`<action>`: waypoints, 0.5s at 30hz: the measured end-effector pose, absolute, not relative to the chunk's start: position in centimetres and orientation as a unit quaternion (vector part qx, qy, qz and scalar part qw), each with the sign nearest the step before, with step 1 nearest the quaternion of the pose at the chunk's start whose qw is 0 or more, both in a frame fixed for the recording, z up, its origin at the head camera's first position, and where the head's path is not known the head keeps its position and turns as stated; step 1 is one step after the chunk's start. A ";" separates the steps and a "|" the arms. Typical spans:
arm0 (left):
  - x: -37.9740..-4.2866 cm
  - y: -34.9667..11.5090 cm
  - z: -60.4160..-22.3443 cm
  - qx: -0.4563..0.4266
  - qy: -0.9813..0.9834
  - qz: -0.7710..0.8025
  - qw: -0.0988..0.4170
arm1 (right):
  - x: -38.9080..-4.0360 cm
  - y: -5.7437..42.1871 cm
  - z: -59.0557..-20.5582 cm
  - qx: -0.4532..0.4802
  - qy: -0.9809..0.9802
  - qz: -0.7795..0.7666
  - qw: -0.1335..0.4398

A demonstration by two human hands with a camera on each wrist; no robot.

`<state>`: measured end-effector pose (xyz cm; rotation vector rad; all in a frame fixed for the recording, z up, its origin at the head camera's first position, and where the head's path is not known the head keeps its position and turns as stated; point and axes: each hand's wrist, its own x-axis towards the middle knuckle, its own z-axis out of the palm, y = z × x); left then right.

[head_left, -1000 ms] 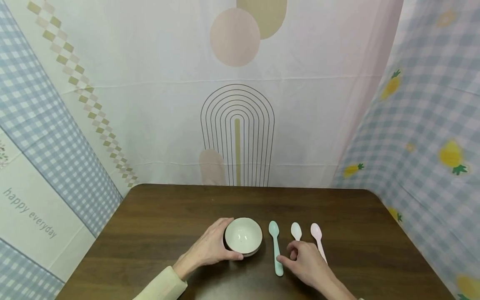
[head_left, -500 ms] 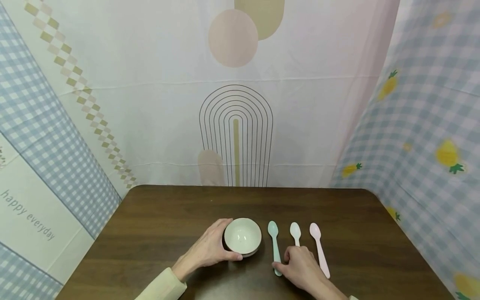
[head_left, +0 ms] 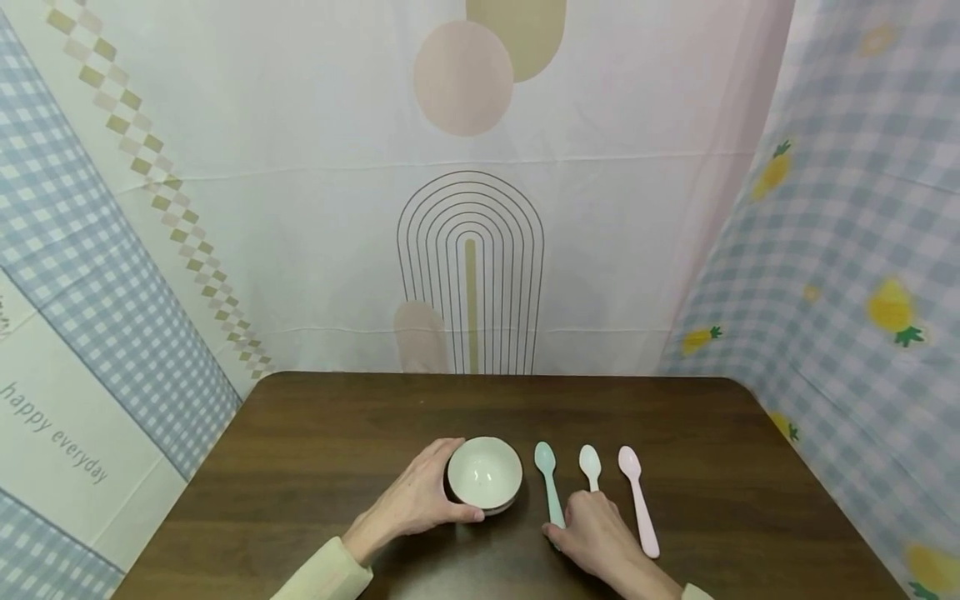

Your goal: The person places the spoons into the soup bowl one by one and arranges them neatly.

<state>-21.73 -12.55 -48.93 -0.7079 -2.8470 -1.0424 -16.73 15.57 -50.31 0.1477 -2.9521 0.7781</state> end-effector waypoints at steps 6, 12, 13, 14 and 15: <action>-21.7 -12.4 -48.9 -0.227 -0.914 -0.335 0.011 | -17.0 15.6 -50.7 0.057 -0.961 0.266 0.053; -21.6 -12.4 -48.9 -0.227 -0.914 -0.337 0.011 | -17.2 15.7 -51.0 0.062 -0.959 0.271 0.048; -21.6 -12.4 -48.9 -0.228 -0.914 -0.336 0.012 | -17.2 15.6 -51.0 0.060 -0.960 0.270 0.047; -21.6 -12.4 -48.9 -0.229 -0.914 -0.335 0.014 | -17.1 15.6 -50.9 0.059 -0.960 0.270 0.046; -21.6 -12.4 -48.9 -0.230 -0.914 -0.334 0.014 | -17.1 15.5 -50.8 0.055 -0.959 0.273 0.043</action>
